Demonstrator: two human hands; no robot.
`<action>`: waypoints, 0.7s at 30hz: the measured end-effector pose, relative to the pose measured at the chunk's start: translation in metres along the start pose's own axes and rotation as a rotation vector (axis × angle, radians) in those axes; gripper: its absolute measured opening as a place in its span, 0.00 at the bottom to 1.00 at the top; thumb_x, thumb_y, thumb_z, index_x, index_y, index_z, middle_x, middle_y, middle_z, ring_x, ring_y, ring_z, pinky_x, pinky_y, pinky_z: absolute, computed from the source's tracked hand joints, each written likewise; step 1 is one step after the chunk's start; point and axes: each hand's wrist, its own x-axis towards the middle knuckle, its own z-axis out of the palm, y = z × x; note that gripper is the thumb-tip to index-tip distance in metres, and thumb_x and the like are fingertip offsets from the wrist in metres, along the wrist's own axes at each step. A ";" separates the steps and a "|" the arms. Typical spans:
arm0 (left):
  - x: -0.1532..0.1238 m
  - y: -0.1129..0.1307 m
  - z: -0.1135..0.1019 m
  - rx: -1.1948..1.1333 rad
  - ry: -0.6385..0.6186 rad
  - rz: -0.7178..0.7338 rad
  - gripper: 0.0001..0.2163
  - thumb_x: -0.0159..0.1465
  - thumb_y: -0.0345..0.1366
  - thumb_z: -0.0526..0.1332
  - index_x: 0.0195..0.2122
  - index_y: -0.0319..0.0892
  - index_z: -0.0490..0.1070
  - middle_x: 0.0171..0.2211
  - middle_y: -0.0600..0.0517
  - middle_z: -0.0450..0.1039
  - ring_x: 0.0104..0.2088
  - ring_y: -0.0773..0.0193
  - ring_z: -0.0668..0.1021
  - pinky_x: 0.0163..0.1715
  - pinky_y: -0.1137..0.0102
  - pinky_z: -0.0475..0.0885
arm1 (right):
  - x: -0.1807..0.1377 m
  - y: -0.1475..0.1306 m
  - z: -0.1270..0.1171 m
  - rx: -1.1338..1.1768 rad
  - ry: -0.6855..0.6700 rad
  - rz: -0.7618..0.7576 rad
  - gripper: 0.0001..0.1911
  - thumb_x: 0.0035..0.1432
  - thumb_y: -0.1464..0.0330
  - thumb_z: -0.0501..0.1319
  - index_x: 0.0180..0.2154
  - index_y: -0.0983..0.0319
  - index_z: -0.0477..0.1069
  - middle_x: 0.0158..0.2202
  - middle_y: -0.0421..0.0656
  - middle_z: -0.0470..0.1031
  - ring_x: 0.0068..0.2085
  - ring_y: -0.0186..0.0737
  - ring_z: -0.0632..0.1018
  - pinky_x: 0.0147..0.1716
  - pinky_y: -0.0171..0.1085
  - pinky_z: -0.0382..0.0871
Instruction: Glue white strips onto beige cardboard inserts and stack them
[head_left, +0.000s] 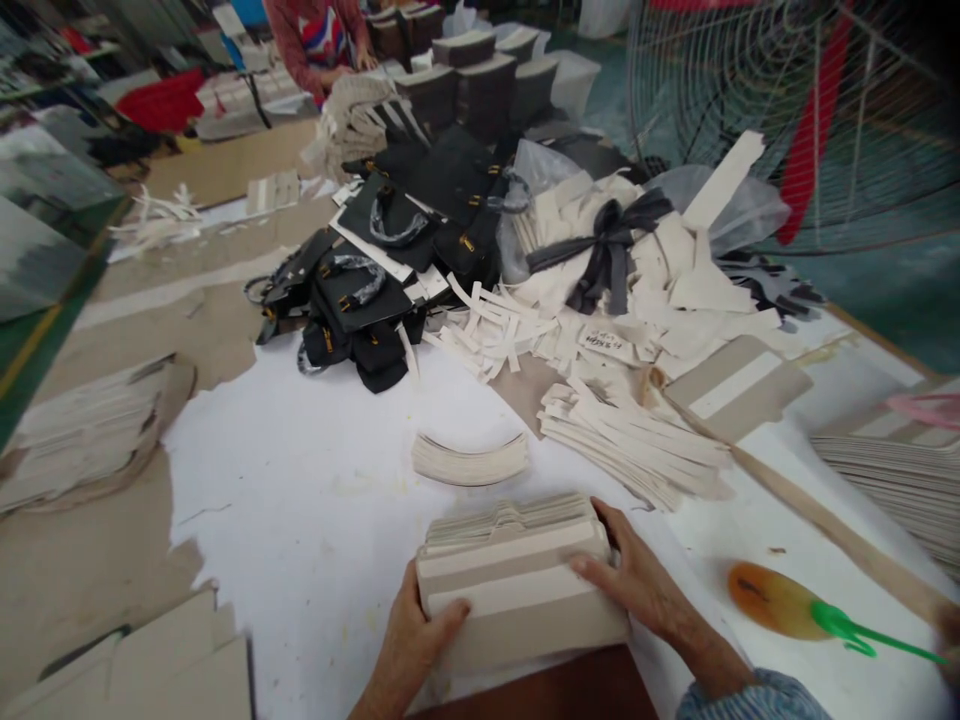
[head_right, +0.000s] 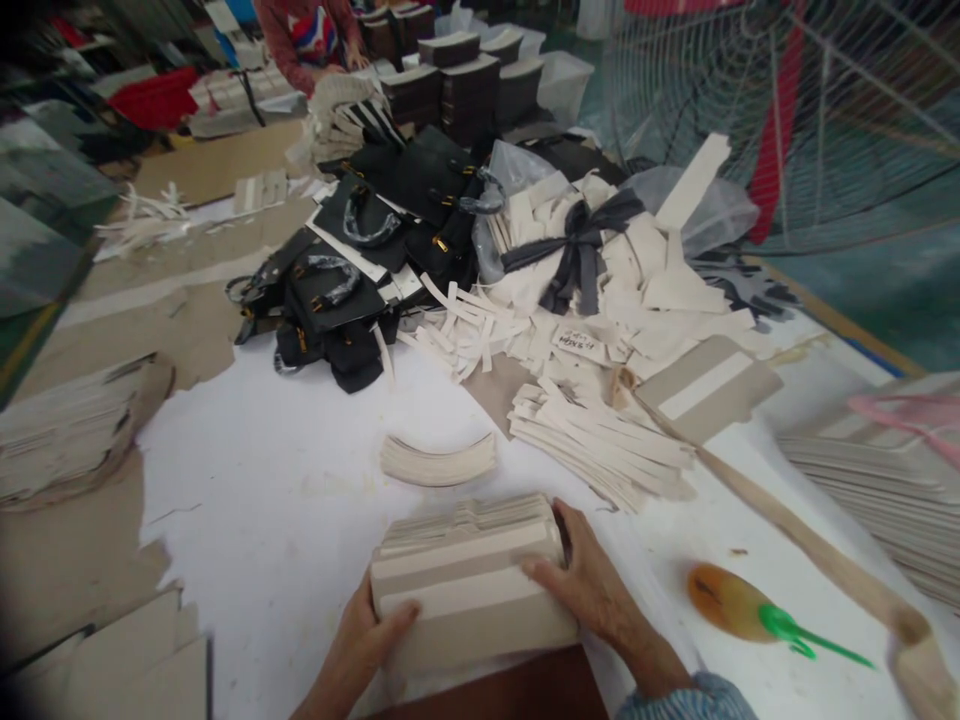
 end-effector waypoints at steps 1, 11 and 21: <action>0.001 0.001 0.000 0.014 0.007 -0.002 0.31 0.52 0.47 0.71 0.55 0.40 0.70 0.50 0.42 0.82 0.49 0.46 0.83 0.50 0.55 0.80 | 0.001 -0.001 -0.001 0.018 -0.014 0.020 0.51 0.47 0.47 0.69 0.66 0.62 0.58 0.67 0.59 0.66 0.68 0.63 0.67 0.69 0.60 0.58; 0.001 -0.012 0.012 0.059 0.047 0.100 0.35 0.51 0.46 0.68 0.59 0.38 0.65 0.53 0.40 0.79 0.52 0.44 0.81 0.56 0.50 0.77 | 0.011 -0.021 -0.014 0.225 -0.130 0.202 0.59 0.33 0.50 0.76 0.63 0.63 0.58 0.65 0.60 0.68 0.65 0.65 0.70 0.65 0.58 0.64; -0.001 -0.019 0.007 0.095 0.020 0.162 0.37 0.55 0.47 0.69 0.63 0.38 0.62 0.55 0.40 0.78 0.54 0.44 0.81 0.57 0.51 0.77 | 0.014 -0.023 -0.018 0.293 -0.181 0.272 0.60 0.28 0.51 0.79 0.62 0.63 0.62 0.61 0.59 0.72 0.62 0.67 0.73 0.59 0.59 0.72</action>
